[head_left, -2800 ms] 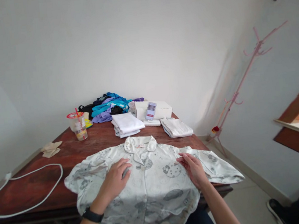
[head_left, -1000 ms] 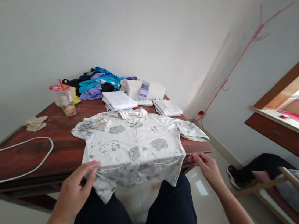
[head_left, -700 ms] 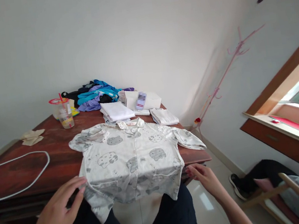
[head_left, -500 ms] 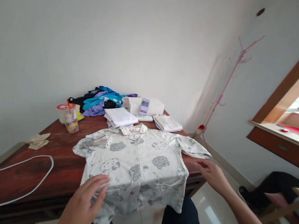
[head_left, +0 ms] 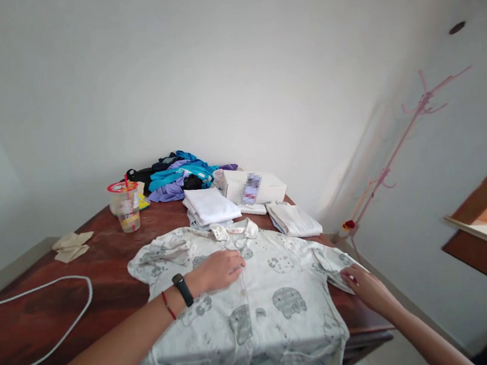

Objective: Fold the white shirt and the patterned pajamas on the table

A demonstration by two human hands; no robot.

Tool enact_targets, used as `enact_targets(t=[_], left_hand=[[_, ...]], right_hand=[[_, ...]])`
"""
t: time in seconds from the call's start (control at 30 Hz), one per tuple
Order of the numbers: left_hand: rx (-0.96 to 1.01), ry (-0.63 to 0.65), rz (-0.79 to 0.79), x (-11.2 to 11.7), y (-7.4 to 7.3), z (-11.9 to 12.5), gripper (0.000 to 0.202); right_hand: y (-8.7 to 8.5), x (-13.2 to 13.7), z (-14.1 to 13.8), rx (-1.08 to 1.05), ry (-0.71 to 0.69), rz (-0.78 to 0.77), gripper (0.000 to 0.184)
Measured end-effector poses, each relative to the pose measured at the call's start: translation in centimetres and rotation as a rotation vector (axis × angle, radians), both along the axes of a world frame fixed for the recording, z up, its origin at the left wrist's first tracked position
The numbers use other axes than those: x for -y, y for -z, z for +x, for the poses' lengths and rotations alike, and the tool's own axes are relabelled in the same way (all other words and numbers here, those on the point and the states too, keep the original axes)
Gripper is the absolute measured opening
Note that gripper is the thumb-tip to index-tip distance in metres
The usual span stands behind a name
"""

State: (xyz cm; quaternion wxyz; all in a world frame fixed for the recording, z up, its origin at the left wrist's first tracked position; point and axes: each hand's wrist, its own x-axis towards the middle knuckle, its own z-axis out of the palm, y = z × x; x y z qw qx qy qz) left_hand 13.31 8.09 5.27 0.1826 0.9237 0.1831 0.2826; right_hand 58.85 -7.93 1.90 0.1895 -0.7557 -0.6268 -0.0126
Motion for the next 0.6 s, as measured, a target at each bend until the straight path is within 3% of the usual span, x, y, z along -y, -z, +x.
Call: enact_targets(t=[0.13, 0.33, 0.47, 0.6], left_hand=[[0.111, -0.074, -0.080, -1.2, 0.9, -0.6, 0.028], [0.125, -0.056, -0.131, -1.3, 0.4, -1.7, 0.027], [0.098, -0.054, -0.125, -1.7, 0.1, -1.9, 0.028], [0.105, -0.081, -0.146, -2.1, 0.2, -2.1, 0.027]], right_hand=[[0.1, -0.5, 1.4, -0.116, 0.014, -0.040, 0.028], [-1.6, -1.8, 3.5, -0.393, -0.076, -0.248, 0.045], [-2.6, -2.4, 2.7, -0.462, -0.085, -0.389, 0.047], [-2.3, -3.0, 1.9, -0.559, 0.022, -0.399, 0.042]])
